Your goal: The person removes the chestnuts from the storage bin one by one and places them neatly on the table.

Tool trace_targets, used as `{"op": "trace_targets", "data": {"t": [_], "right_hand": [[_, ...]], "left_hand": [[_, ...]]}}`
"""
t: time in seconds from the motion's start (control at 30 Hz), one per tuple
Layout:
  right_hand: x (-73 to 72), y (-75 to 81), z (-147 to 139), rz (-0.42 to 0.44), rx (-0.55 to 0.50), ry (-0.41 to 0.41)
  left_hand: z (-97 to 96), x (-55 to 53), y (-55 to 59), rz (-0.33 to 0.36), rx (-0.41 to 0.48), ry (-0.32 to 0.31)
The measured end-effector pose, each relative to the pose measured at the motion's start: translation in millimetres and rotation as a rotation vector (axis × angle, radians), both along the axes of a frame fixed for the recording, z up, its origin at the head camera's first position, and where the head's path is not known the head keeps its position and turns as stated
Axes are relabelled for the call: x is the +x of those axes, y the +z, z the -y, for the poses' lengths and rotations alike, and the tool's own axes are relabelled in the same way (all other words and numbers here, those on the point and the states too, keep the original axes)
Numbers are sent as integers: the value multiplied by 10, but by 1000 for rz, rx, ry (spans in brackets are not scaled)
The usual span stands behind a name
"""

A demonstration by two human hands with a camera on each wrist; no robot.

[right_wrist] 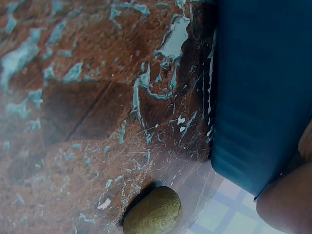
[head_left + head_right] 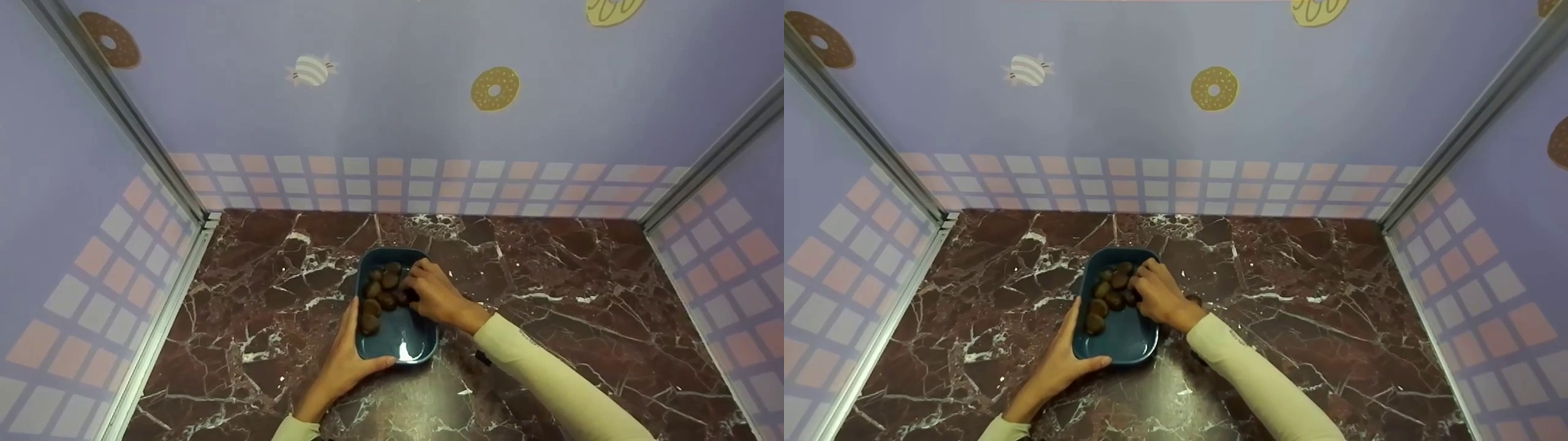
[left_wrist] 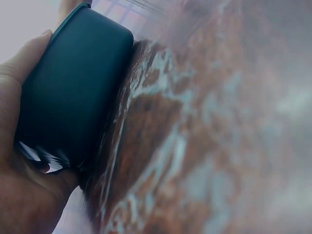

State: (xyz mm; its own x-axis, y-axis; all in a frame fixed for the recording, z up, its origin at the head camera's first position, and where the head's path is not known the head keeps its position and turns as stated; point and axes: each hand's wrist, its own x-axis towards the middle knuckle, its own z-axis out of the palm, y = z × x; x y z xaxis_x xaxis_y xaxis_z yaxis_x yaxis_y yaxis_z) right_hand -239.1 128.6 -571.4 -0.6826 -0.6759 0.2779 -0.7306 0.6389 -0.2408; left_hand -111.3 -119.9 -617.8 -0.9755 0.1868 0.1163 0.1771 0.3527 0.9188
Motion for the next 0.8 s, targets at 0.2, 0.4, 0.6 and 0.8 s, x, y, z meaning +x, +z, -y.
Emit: {"op": "trace_targets", "data": {"t": [0.2,0.4,0.6,0.8], "right_hand": [[0,-4,9,-29,22,0],[1,-13,14,-23,45,-3],[0,-4,2,-19,44,-8],[3,12,-20,-9,24,4]], "left_hand": [[-5,-5,0,1,5,1],[-13,-13,-5,-24,0,1],[-15,-8,16,-5,4,1],[-14,7,7,2,2,5]]}}
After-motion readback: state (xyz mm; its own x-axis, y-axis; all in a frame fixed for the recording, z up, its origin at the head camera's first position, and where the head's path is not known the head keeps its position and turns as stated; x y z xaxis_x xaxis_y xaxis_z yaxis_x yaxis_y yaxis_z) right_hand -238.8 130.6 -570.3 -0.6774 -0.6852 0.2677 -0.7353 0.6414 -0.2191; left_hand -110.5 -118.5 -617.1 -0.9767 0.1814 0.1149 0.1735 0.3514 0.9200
